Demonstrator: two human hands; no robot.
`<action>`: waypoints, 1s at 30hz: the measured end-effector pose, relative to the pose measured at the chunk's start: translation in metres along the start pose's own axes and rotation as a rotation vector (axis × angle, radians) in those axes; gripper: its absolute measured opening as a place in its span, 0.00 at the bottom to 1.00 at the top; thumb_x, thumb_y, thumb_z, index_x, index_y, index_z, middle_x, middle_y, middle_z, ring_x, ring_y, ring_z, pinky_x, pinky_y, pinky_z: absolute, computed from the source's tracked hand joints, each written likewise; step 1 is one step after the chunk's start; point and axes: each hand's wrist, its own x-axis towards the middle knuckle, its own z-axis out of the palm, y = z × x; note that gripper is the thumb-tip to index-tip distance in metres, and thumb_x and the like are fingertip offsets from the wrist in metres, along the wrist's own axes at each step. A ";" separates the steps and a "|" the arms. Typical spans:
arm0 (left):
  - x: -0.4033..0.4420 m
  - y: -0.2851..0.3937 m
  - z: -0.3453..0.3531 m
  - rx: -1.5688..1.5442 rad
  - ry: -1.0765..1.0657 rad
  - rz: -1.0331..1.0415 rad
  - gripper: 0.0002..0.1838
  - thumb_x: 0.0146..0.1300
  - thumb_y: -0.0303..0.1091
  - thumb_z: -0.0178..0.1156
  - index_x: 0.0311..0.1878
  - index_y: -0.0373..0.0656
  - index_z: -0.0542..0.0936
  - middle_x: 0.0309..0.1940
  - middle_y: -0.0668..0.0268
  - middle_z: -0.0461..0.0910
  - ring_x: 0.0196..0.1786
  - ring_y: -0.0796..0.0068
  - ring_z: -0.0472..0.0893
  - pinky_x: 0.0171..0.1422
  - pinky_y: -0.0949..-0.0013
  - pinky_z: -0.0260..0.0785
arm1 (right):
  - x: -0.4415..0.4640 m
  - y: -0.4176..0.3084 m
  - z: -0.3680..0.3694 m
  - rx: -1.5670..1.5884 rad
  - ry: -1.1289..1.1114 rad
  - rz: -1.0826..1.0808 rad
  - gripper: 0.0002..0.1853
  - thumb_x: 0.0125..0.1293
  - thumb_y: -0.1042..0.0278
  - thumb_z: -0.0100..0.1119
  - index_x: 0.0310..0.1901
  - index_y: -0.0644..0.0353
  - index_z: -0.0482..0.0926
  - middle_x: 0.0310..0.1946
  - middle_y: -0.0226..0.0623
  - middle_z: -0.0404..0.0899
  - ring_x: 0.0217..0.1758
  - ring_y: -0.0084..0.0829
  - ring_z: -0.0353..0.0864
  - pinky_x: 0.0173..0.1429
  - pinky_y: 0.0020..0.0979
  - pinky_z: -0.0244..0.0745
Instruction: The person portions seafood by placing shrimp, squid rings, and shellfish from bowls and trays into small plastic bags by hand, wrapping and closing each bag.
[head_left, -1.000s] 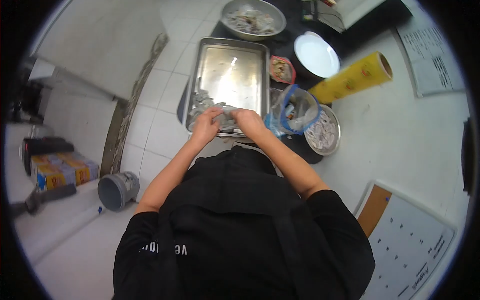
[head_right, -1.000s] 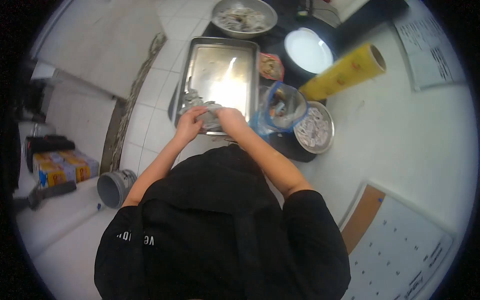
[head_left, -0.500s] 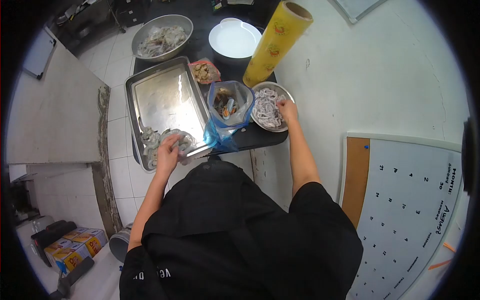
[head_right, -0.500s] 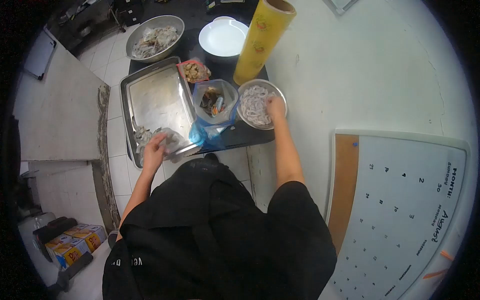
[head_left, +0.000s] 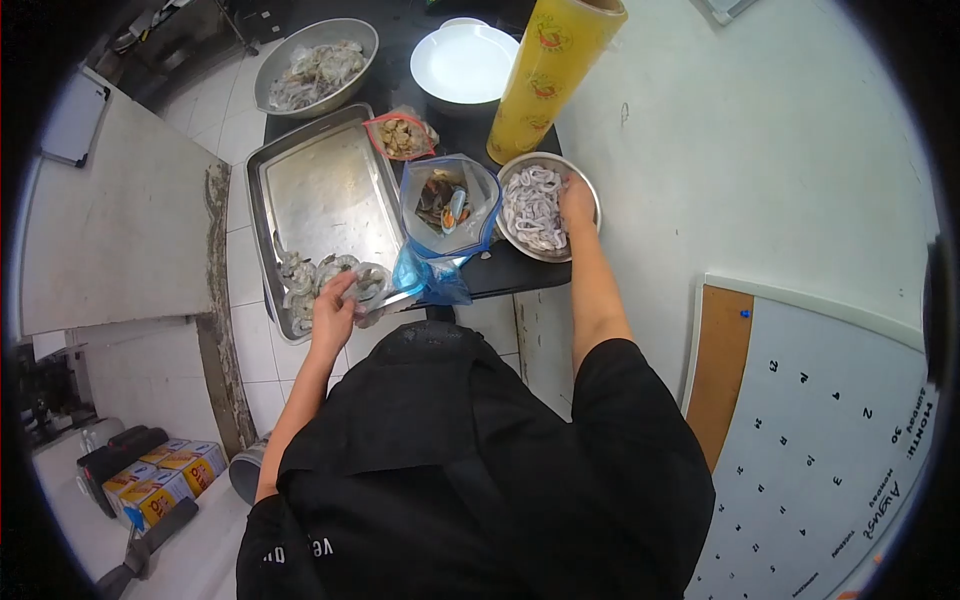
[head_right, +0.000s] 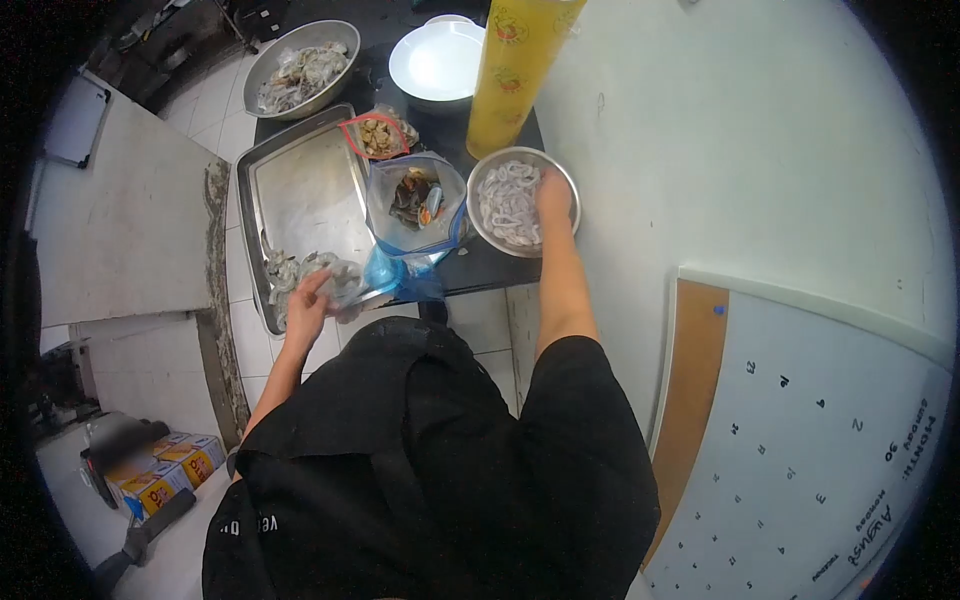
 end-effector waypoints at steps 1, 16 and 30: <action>0.000 -0.001 0.001 0.007 0.013 0.006 0.22 0.54 0.14 0.48 0.54 0.32 0.76 0.59 0.52 0.69 0.62 0.60 0.71 0.63 0.67 0.66 | -0.002 0.000 -0.002 -0.077 -0.037 0.003 0.11 0.59 0.68 0.54 0.43 0.59 0.77 0.43 0.47 0.77 0.47 0.49 0.78 0.50 0.45 0.74; 0.001 -0.016 -0.002 0.049 0.057 0.048 0.23 0.52 0.15 0.50 0.54 0.32 0.76 0.58 0.51 0.71 0.63 0.58 0.70 0.68 0.66 0.60 | 0.006 -0.004 0.009 0.167 -0.044 -0.129 0.12 0.54 0.71 0.61 0.41 0.61 0.81 0.39 0.49 0.79 0.45 0.47 0.78 0.50 0.40 0.73; 0.000 -0.025 -0.012 0.119 0.069 0.062 0.23 0.53 0.15 0.50 0.55 0.34 0.76 0.58 0.52 0.71 0.63 0.57 0.70 0.68 0.65 0.59 | 0.023 -0.008 0.003 -0.146 -0.130 -0.160 0.12 0.53 0.65 0.63 0.38 0.59 0.83 0.29 0.46 0.82 0.35 0.42 0.83 0.42 0.40 0.76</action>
